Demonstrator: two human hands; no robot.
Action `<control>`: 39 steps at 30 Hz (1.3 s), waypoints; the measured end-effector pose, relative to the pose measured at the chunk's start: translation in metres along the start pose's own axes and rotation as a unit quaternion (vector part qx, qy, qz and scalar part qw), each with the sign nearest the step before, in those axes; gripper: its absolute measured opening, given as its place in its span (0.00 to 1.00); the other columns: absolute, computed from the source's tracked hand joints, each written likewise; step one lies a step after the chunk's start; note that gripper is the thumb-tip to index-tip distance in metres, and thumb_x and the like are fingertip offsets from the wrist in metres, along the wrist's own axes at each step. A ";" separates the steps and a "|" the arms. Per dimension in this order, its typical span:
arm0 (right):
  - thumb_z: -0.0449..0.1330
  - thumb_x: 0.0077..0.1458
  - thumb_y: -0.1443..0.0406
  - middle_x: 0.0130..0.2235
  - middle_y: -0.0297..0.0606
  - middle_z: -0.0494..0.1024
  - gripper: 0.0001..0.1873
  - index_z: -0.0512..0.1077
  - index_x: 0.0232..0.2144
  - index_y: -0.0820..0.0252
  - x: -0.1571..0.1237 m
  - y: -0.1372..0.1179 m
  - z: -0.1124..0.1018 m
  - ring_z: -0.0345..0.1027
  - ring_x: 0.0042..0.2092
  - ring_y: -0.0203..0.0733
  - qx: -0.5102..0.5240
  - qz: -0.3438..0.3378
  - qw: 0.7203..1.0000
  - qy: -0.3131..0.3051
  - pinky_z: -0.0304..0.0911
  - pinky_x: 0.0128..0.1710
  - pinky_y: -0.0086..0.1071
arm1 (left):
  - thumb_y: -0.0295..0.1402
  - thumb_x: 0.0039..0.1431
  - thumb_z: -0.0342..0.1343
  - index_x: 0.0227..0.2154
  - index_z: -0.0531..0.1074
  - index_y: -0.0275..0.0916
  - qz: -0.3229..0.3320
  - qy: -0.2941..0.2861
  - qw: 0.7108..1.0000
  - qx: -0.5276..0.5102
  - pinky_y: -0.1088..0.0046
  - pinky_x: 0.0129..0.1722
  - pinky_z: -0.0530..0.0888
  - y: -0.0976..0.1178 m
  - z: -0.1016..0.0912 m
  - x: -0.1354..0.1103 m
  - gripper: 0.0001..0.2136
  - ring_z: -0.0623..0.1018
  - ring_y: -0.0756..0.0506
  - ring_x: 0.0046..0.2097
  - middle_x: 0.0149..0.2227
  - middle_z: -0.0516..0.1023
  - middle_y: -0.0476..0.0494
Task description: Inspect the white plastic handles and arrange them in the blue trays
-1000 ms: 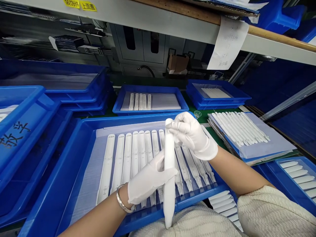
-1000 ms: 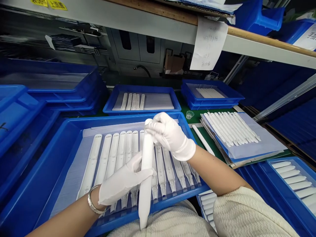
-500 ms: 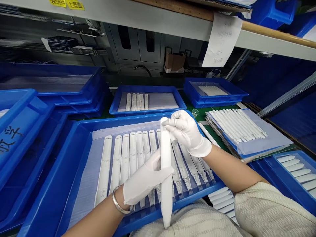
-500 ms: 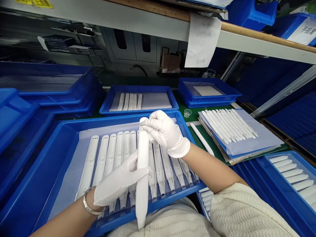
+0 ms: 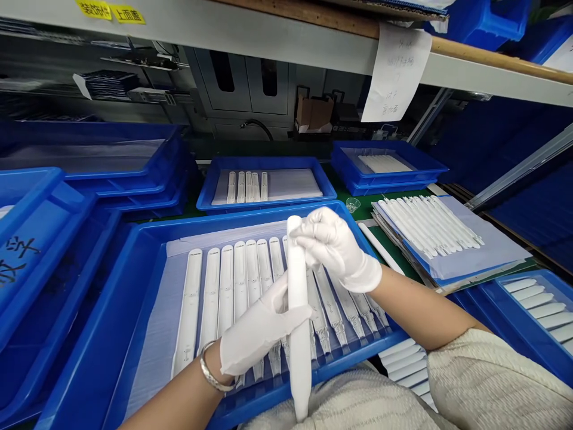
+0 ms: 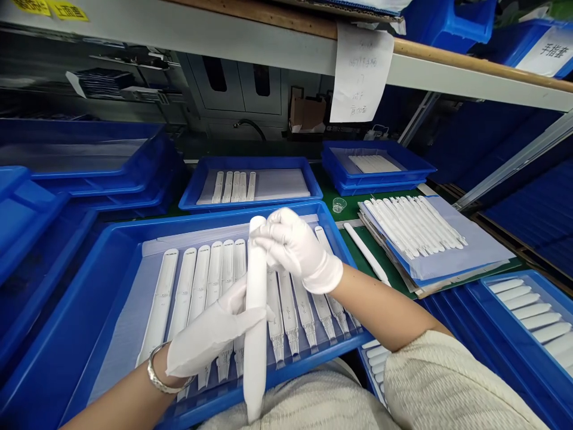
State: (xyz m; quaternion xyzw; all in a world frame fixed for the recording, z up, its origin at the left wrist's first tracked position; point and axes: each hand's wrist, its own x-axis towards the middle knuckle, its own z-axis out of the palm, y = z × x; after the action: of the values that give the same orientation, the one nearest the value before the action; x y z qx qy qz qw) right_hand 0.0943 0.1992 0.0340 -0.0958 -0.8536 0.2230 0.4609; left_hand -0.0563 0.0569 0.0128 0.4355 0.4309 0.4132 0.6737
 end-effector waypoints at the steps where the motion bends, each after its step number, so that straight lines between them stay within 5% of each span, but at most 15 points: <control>1: 0.54 0.68 0.63 0.37 0.40 0.70 0.11 0.77 0.42 0.59 -0.006 -0.003 0.002 0.71 0.36 0.38 0.009 -0.001 1.000 -0.024 0.73 0.37 0.36 | 0.41 0.62 0.63 0.65 0.60 0.44 0.006 0.004 1.000 0.007 0.69 0.38 0.73 0.000 -0.001 0.001 0.31 0.69 0.48 0.36 0.36 0.68 0.49; 5: 0.54 0.68 0.64 0.38 0.39 0.70 0.11 0.77 0.41 0.59 -0.019 -0.010 0.007 0.70 0.35 0.37 0.018 -0.010 0.997 -0.069 0.73 0.36 0.35 | 0.39 0.62 0.63 0.60 0.66 0.42 0.026 0.012 0.999 0.034 0.72 0.36 0.71 -0.001 -0.004 0.002 0.25 0.67 0.49 0.36 0.36 0.68 0.49; 10: 0.56 0.67 0.62 0.38 0.41 0.69 0.12 0.79 0.39 0.60 0.014 0.015 -0.002 0.70 0.38 0.41 -0.031 0.043 0.999 0.006 0.72 0.39 0.38 | 0.39 0.61 0.63 0.65 0.59 0.44 -0.006 0.008 1.000 0.027 0.72 0.34 0.72 0.002 0.001 -0.001 0.31 0.67 0.50 0.33 0.33 0.66 0.52; 13: 0.57 0.65 0.60 0.29 0.37 0.68 0.13 0.78 0.32 0.59 0.026 0.035 -0.008 0.69 0.36 0.43 -0.048 0.110 0.992 0.033 0.69 0.45 0.42 | 0.39 0.61 0.64 0.65 0.57 0.43 -0.016 -0.004 1.000 0.022 0.71 0.35 0.74 0.003 0.003 -0.002 0.32 0.71 0.49 0.35 0.34 0.68 0.51; 18: 0.58 0.64 0.57 0.24 0.33 0.65 0.15 0.78 0.31 0.59 0.010 0.044 -0.011 0.65 0.25 0.37 0.041 0.218 0.973 0.061 0.68 0.35 0.39 | 0.39 0.59 0.65 0.66 0.55 0.45 -0.024 0.012 1.000 0.000 0.69 0.36 0.76 0.002 0.002 -0.002 0.35 0.72 0.48 0.36 0.35 0.69 0.50; 25: 0.59 0.62 0.53 0.31 0.39 0.69 0.16 0.80 0.35 0.57 -0.003 0.047 -0.012 0.70 0.38 0.44 0.023 0.228 0.971 0.063 0.68 0.36 0.40 | 0.39 0.60 0.65 0.68 0.52 0.43 -0.028 0.003 0.999 -0.029 0.68 0.35 0.75 0.000 0.001 -0.001 0.38 0.74 0.47 0.35 0.35 0.72 0.48; 35: 0.57 0.65 0.56 0.19 0.34 0.66 0.14 0.81 0.36 0.55 -0.005 0.046 -0.014 0.71 0.38 0.47 0.031 0.192 0.979 0.053 0.67 0.46 0.45 | 0.39 0.59 0.65 0.63 0.61 0.41 -0.016 0.025 1.000 -0.006 0.69 0.38 0.74 0.000 -0.001 0.002 0.32 0.70 0.48 0.36 0.35 0.69 0.49; 39: 0.59 0.64 0.56 0.26 0.37 0.70 0.13 0.81 0.36 0.56 -0.006 0.045 -0.014 0.72 0.37 0.46 0.032 0.196 0.978 0.059 0.69 0.41 0.44 | 0.41 0.59 0.65 0.63 0.61 0.41 -0.021 0.026 0.999 0.005 0.68 0.38 0.74 0.001 -0.001 0.003 0.32 0.70 0.48 0.36 0.35 0.69 0.49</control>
State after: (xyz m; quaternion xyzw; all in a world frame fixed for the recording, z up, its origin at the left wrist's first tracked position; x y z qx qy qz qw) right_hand 0.1073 0.2411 0.0153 -0.2594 -0.7819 0.3306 0.4605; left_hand -0.0567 0.0601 0.0133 0.4192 0.4595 0.4082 0.6682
